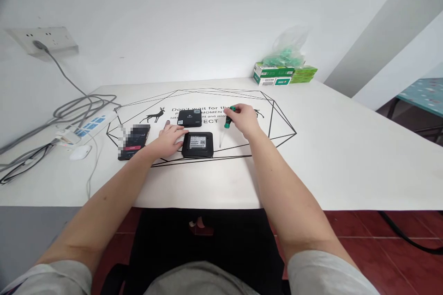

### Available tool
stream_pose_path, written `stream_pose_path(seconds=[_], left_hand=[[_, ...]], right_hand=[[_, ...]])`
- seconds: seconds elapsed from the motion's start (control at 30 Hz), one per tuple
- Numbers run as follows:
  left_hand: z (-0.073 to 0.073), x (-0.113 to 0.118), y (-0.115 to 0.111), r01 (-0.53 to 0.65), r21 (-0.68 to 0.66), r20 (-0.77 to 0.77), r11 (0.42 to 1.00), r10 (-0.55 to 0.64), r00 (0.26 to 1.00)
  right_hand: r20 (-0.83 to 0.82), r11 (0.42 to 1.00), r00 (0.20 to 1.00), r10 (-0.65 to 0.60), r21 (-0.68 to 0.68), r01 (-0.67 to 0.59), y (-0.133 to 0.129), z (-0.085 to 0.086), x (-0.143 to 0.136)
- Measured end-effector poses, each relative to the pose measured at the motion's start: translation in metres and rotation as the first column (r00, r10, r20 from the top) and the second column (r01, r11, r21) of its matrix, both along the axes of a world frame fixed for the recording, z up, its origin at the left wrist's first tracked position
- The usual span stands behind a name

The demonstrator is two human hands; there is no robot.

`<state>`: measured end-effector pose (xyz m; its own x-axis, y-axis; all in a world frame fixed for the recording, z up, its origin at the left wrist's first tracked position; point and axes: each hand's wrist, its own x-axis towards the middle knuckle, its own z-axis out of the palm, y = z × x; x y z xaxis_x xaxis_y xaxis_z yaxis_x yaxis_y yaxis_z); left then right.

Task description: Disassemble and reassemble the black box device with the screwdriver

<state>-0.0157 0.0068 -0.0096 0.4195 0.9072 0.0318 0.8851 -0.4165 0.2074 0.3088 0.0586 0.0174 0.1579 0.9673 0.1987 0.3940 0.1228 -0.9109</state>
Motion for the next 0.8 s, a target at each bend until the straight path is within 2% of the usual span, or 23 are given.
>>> stream_pose_path(seconds=[0.1, 0.17, 0.3, 0.4, 0.5, 0.63, 0.8], left_hand=[[-0.004, 0.001, 0.004, 0.023, 0.002, 0.041, 1.000, -0.023, 0.999], [-0.005, 0.001, 0.006, 0.034, 0.009, 0.059, 0.999, -0.034, 0.998], [-0.004, 0.002, 0.004, 0.026, 0.010, 0.066, 1.000, -0.026, 0.997], [-0.001, 0.003, 0.000, -0.023, -0.010, 0.063, 1.000, 0.023, 0.998], [0.003, 0.005, -0.003, -0.118, 0.000, 0.043, 0.993, 0.117, 0.992], [0.006, 0.004, -0.002, -0.229, 0.084, -0.008, 0.970, 0.230, 0.973], [0.007, 0.002, 0.000, -0.274, 0.113, -0.042, 0.955, 0.280, 0.959]], right_hand=[[-0.218, 0.988, 0.969, -0.119, 0.072, 0.138, 0.007, -0.006, -0.003], [-0.312, 0.986, 0.943, -0.116, 0.076, 0.146, 0.010, -0.011, -0.007], [-0.411, 1.000, 0.911, -0.014, 0.006, 0.018, 0.011, -0.023, -0.021], [-0.441, 0.998, 0.897, 0.035, -0.037, -0.058, 0.011, -0.032, -0.030], [-0.473, 0.991, 0.879, 0.064, -0.071, -0.111, 0.012, -0.039, -0.037], [-0.511, 0.982, 0.855, 0.095, -0.093, -0.165, 0.013, -0.042, -0.043], [-0.533, 0.973, 0.838, 0.115, -0.109, -0.203, 0.011, -0.044, -0.049]])
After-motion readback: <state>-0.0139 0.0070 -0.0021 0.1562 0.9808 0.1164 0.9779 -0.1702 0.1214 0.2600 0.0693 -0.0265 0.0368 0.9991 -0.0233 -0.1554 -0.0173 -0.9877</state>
